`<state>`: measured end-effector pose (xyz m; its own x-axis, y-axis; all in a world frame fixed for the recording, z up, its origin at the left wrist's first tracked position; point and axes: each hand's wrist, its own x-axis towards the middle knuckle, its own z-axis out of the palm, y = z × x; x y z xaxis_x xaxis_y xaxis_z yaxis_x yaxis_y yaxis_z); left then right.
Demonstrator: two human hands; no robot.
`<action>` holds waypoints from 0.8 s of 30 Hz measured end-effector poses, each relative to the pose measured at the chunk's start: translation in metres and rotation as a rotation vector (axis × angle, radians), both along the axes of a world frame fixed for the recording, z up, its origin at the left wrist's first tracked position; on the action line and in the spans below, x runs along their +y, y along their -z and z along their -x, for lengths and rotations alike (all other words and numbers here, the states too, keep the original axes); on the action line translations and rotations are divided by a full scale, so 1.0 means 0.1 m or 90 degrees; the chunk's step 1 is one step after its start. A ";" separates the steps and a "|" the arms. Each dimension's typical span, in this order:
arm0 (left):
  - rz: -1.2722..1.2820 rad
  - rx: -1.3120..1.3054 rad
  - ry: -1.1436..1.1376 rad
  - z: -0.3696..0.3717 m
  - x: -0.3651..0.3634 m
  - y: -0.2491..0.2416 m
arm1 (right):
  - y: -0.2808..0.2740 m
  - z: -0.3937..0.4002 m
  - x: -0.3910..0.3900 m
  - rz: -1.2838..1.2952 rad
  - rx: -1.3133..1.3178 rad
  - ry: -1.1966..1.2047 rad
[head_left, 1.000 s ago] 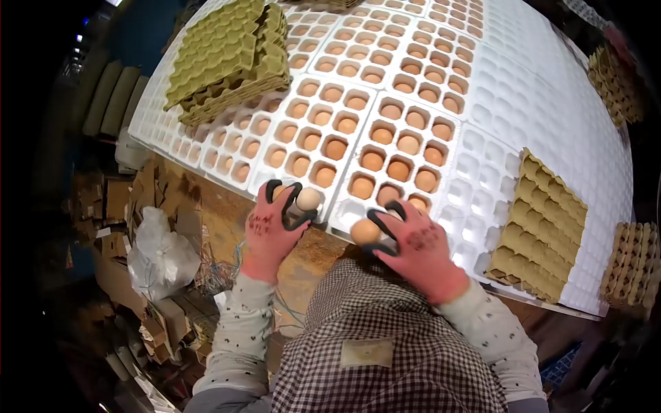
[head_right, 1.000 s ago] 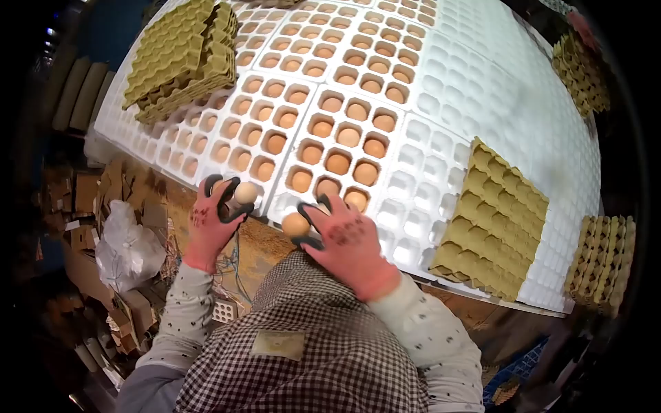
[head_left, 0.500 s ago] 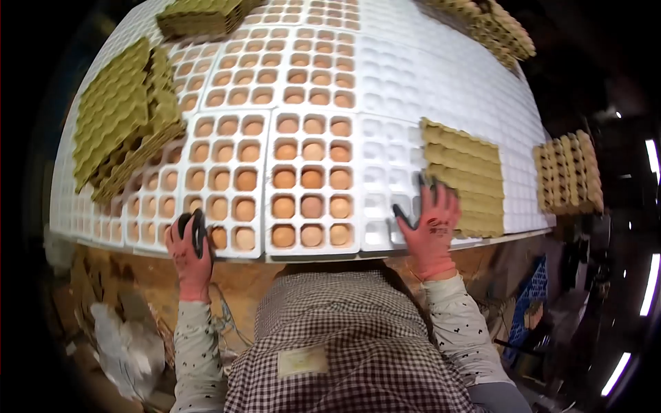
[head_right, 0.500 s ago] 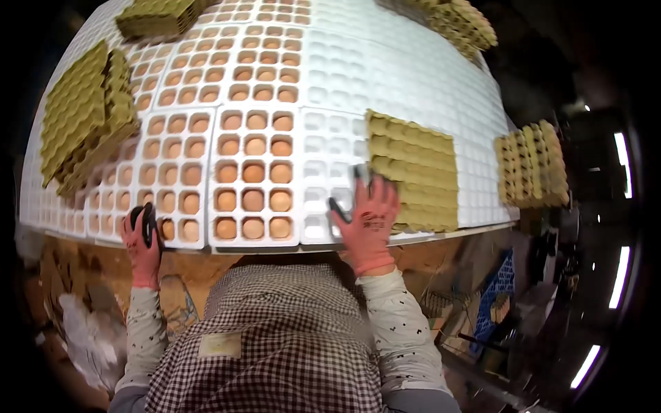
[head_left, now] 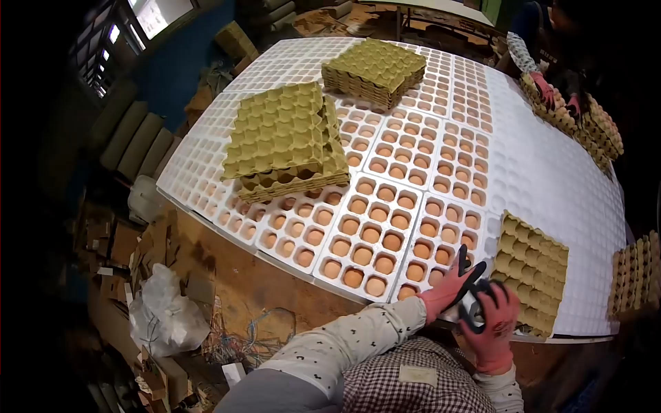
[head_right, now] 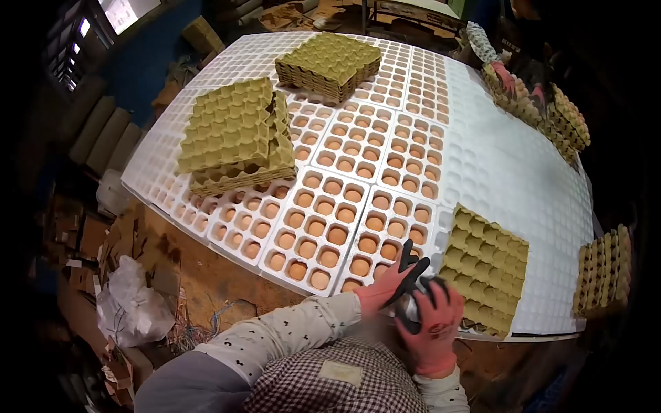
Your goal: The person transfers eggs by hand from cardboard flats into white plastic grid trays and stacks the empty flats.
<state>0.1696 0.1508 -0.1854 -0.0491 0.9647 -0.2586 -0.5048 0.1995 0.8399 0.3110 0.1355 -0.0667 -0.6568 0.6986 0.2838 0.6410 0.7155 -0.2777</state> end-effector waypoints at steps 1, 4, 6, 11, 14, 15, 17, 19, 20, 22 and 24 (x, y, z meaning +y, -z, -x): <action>-0.017 0.052 -0.024 -0.02 0.02 0.03 | 0.04 -0.17 0.21 -0.059 0.000 0.059; -0.065 0.238 -0.015 -0.11 0.00 0.16 | 0.42 -1.22 0.99 -0.151 -0.031 0.421; -0.015 0.330 0.095 -0.23 -0.05 0.18 | 1.08 -2.43 1.32 0.045 -0.224 0.708; -0.060 0.373 0.038 -0.35 0.14 -0.11 | 1.23 -2.70 1.17 0.370 0.445 0.501; -0.194 0.199 -0.077 0.29 0.02 -0.49 | 0.58 -1.75 0.89 0.279 0.472 0.321; -0.274 0.027 -0.145 0.52 -0.04 -0.57 | 0.39 -1.45 0.88 0.255 0.481 0.279; -0.237 0.029 -0.391 1.11 -0.29 -0.68 | 0.01 -1.04 0.83 0.317 0.510 0.129; -0.318 0.260 -0.496 1.76 -0.57 -1.14 | -0.21 -0.78 0.80 0.273 0.459 0.115; -0.358 0.574 -0.617 2.06 -0.65 -1.27 | -0.24 -0.73 0.81 0.268 0.448 0.108; -0.357 0.229 -0.752 2.52 -0.67 -1.38 | -0.10 -0.81 0.78 0.356 0.557 0.066; -0.304 0.315 -0.844 3.22 -0.69 -1.04 | -0.02 -0.84 0.79 0.358 0.514 0.111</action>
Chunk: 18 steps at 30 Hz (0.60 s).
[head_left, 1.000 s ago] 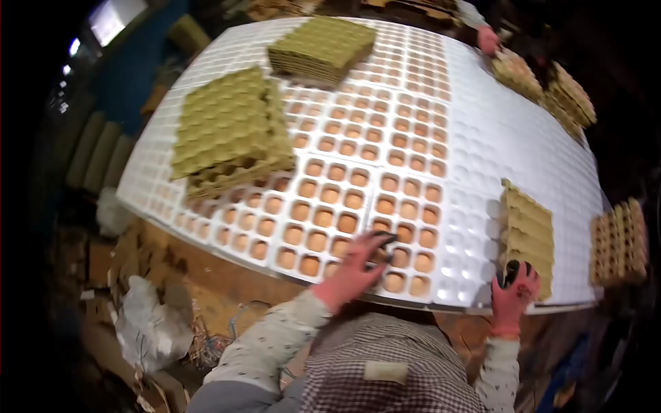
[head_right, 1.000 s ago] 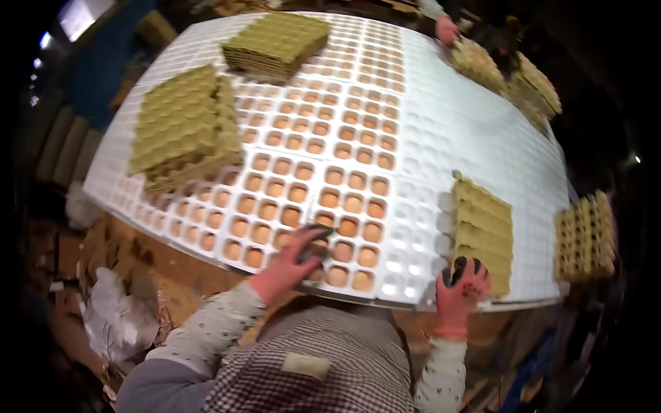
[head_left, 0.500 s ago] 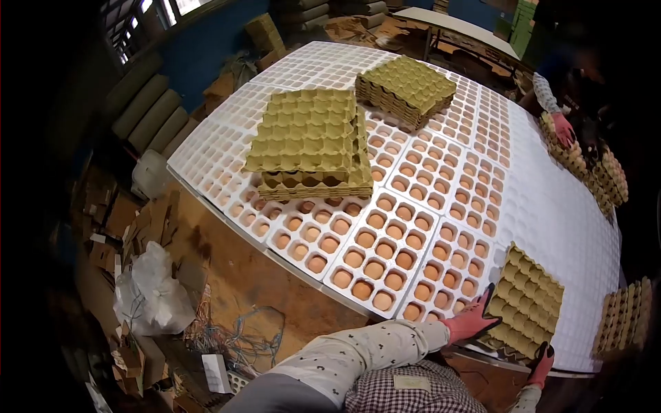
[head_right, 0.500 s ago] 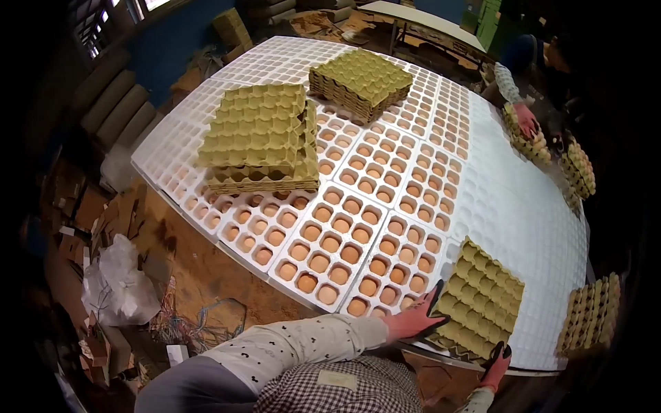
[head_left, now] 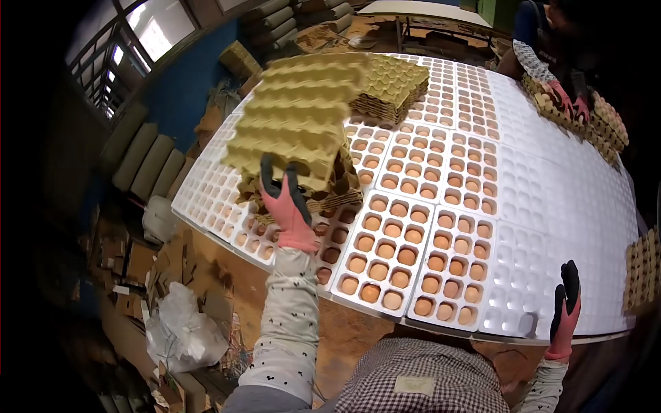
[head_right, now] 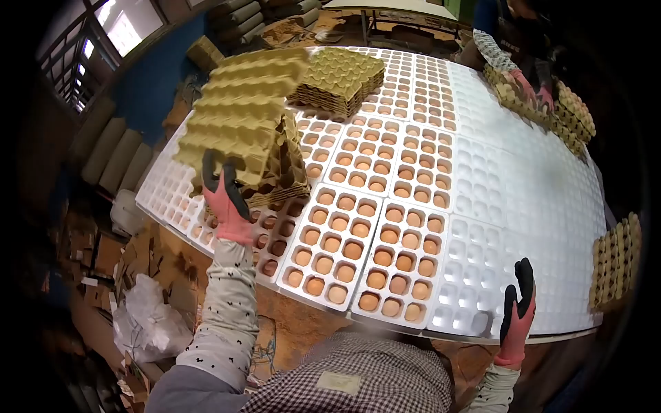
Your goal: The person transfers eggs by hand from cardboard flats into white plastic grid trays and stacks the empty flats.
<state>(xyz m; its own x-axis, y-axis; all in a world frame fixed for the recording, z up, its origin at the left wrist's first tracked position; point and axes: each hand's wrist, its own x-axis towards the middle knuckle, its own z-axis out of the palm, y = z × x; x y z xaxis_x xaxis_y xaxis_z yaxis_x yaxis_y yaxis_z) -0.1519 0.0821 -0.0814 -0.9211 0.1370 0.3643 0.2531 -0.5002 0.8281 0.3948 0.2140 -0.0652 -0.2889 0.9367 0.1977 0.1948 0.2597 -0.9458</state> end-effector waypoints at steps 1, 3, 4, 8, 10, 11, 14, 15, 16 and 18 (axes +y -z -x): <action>0.041 -0.002 -0.061 0.22 0.01 0.14 | 0.05 -0.03 0.00 0.005 0.000 -0.001; 0.204 -0.045 -0.080 0.33 -0.05 0.32 | 0.12 -0.09 0.00 0.010 0.001 -0.003; 0.364 -0.018 -0.104 0.54 -0.16 0.61 | 0.16 -0.13 0.00 0.011 0.006 -0.002; 0.776 0.277 -0.233 0.17 -0.48 0.35 | 0.22 -0.30 0.00 0.016 0.018 0.013; 1.001 0.531 -0.281 0.31 -0.56 0.17 | 0.22 -0.37 -0.01 0.010 0.024 0.017; 1.015 0.565 -0.233 0.48 -0.55 0.20 | 0.22 -0.38 -0.02 0.011 0.021 0.024; 1.028 0.618 -0.128 1.01 -0.38 0.45 | 0.18 -0.34 0.00 0.029 0.011 0.045; 1.105 0.586 -0.112 1.00 -0.28 0.38 | 0.18 -0.31 -0.02 0.041 0.009 0.054; 1.183 0.551 -0.094 0.94 -0.17 0.29 | 0.20 -0.31 -0.03 0.048 0.015 0.047; 1.236 0.566 -0.090 0.98 -0.14 0.30 | 0.25 -0.32 -0.04 0.056 0.028 0.033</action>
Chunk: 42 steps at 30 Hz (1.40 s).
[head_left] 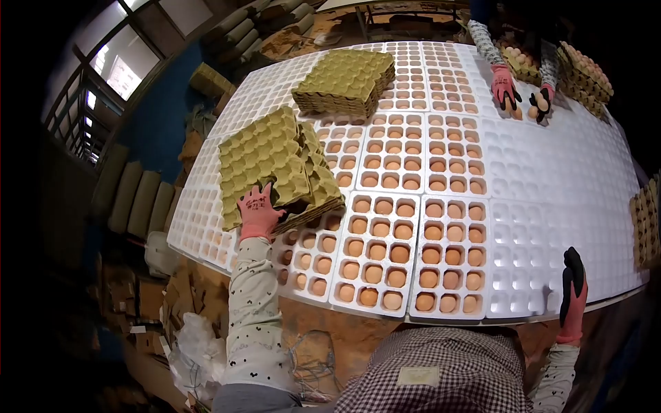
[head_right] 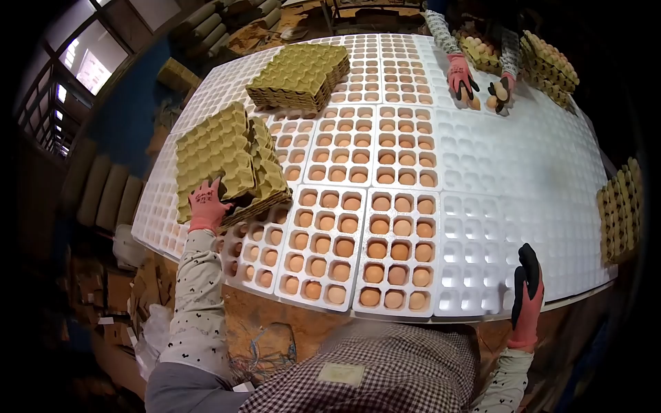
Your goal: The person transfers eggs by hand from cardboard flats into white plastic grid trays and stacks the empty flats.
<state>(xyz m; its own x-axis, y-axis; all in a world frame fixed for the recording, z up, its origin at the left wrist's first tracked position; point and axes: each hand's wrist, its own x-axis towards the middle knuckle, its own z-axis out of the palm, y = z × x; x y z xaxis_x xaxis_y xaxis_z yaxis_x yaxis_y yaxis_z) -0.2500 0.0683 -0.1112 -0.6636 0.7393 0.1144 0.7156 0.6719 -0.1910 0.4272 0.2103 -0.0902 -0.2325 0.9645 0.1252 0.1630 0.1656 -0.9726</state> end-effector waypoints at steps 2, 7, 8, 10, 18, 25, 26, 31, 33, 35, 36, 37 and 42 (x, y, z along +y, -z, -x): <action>-0.107 0.075 0.036 0.03 -0.09 -0.02 | 0.06 -0.05 -0.02 0.013 -0.048 0.017; -0.116 0.131 -0.011 -0.36 -0.06 -0.22 | 0.05 -0.21 -0.10 0.016 -0.047 0.053; -0.080 0.137 0.009 -0.45 -0.04 -0.21 | 0.02 -0.21 -0.10 0.029 -0.065 0.067; -0.008 0.106 0.038 -0.69 0.07 -0.23 | 0.07 -0.23 -0.09 0.031 -0.047 0.060; 0.168 -0.006 0.025 -0.58 0.35 -0.08 | -0.15 0.06 -0.07 0.050 -0.211 0.057; 0.047 -0.042 0.161 -0.81 -0.12 -0.37 | 0.25 -0.59 -0.22 0.055 -0.088 0.041; 0.048 -0.051 0.188 -0.90 -0.28 -0.48 | 0.26 -0.73 -0.23 0.069 -0.090 0.061; 0.128 -0.075 0.166 -1.27 -0.88 -0.08 | 0.70 -1.78 -0.25 0.082 -0.044 0.095; 0.183 -0.043 0.048 -1.45 -0.78 -0.07 | 0.93 -2.15 -0.35 0.083 -0.157 0.133; 0.008 0.050 0.046 -1.98 -0.55 -0.02 | 0.65 -2.36 -0.41 -0.003 -0.291 0.045; -0.061 -0.031 0.102 -2.49 -0.35 -0.21 | 0.56 -2.53 -0.46 -0.026 -0.332 0.026; -0.166 -0.098 0.230 -2.98 -0.17 -0.31 | 0.43 -2.69 -0.49 -0.047 -0.372 -0.001; -0.123 -0.122 0.427 -4.92 0.54 -0.12 | -0.29 -3.65 -0.46 -0.086 -0.432 0.095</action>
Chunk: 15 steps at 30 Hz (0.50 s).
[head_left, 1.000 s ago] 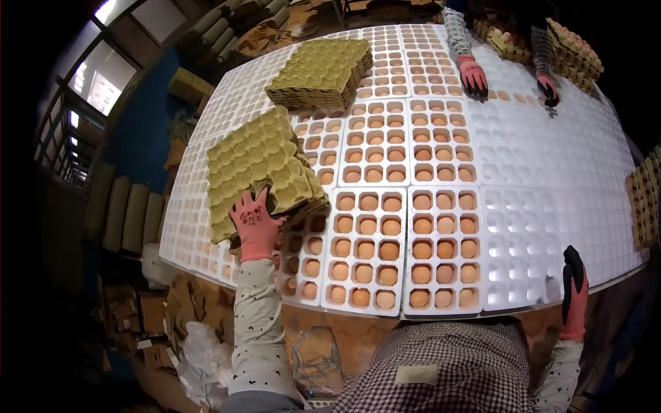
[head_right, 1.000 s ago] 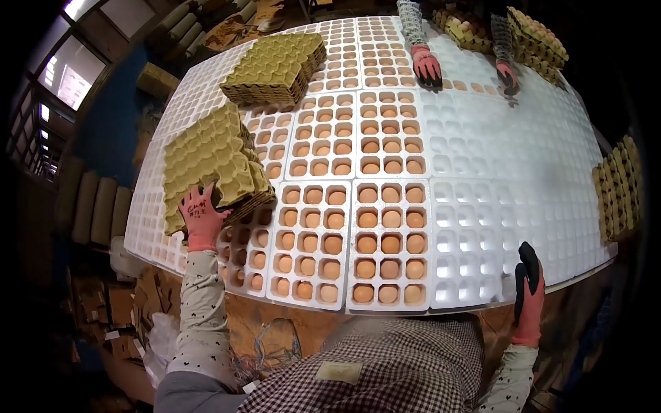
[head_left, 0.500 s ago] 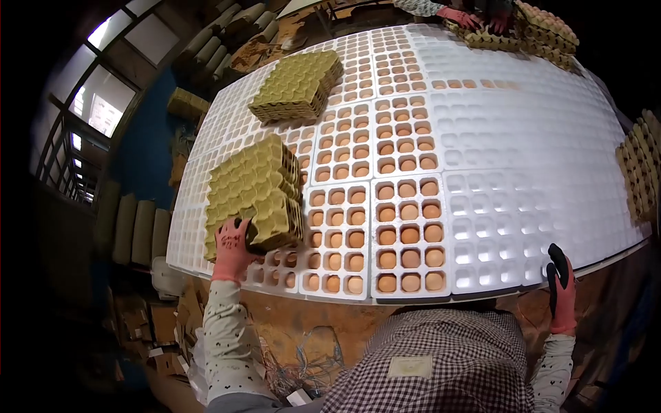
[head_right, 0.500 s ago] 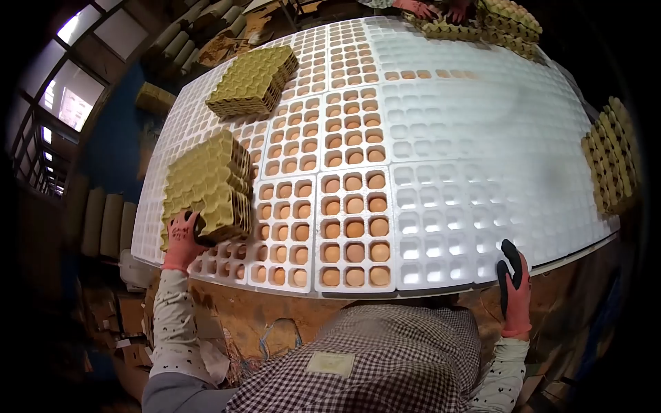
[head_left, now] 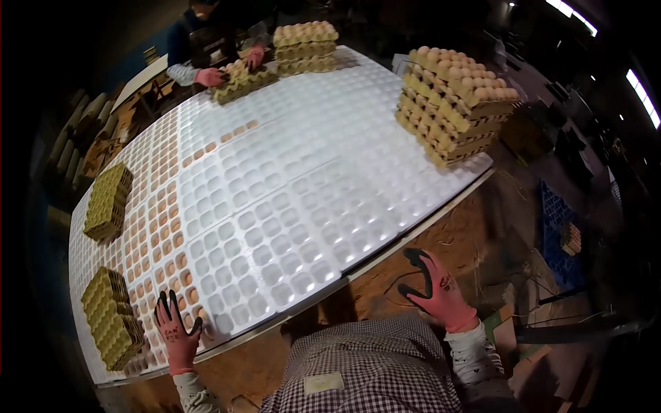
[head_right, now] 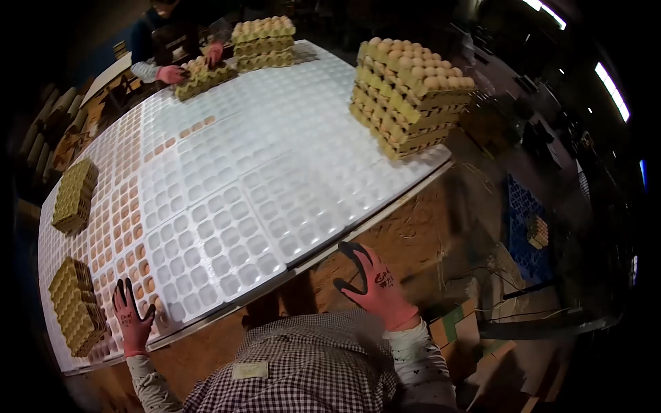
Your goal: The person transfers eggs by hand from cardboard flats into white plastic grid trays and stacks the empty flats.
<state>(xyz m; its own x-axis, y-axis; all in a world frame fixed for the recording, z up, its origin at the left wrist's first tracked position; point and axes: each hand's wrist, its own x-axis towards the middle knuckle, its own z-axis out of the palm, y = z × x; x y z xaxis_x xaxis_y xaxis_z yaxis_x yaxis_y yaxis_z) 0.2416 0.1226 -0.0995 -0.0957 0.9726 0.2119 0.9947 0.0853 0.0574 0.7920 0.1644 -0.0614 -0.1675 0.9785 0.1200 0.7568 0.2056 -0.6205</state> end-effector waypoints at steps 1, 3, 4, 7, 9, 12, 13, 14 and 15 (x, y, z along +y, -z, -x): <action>0.004 -0.021 0.010 -0.37 0.14 -0.02 | -0.23 -0.15 0.07 -0.119 0.057 -0.019; 0.020 -0.061 0.058 -0.81 0.41 0.01 | -0.72 -0.42 0.20 -0.347 0.165 -0.072; 0.027 -0.087 0.072 -1.04 0.55 -0.03 | -0.93 -0.56 0.25 -0.427 0.184 -0.076; 0.019 -0.071 0.158 -1.66 1.09 -0.24 | -1.32 -0.92 0.46 -0.629 0.202 -0.071; -0.014 -0.079 0.214 -1.93 1.53 -0.27 | -1.44 -1.15 0.61 -0.695 0.184 -0.047; -0.037 -0.089 0.317 -2.50 2.22 -0.36 | -1.53 -1.47 0.81 -0.751 0.158 -0.007; -0.037 -0.100 0.351 -2.72 2.43 -0.40 | -1.55 -1.56 0.87 -0.760 0.150 0.004; -0.044 -0.106 0.388 -2.98 2.60 -0.49 | -1.57 -1.69 0.93 -0.765 0.142 0.015; -0.054 -0.112 0.424 -3.25 2.77 -0.58 | -1.60 -1.83 0.98 -0.765 0.134 0.030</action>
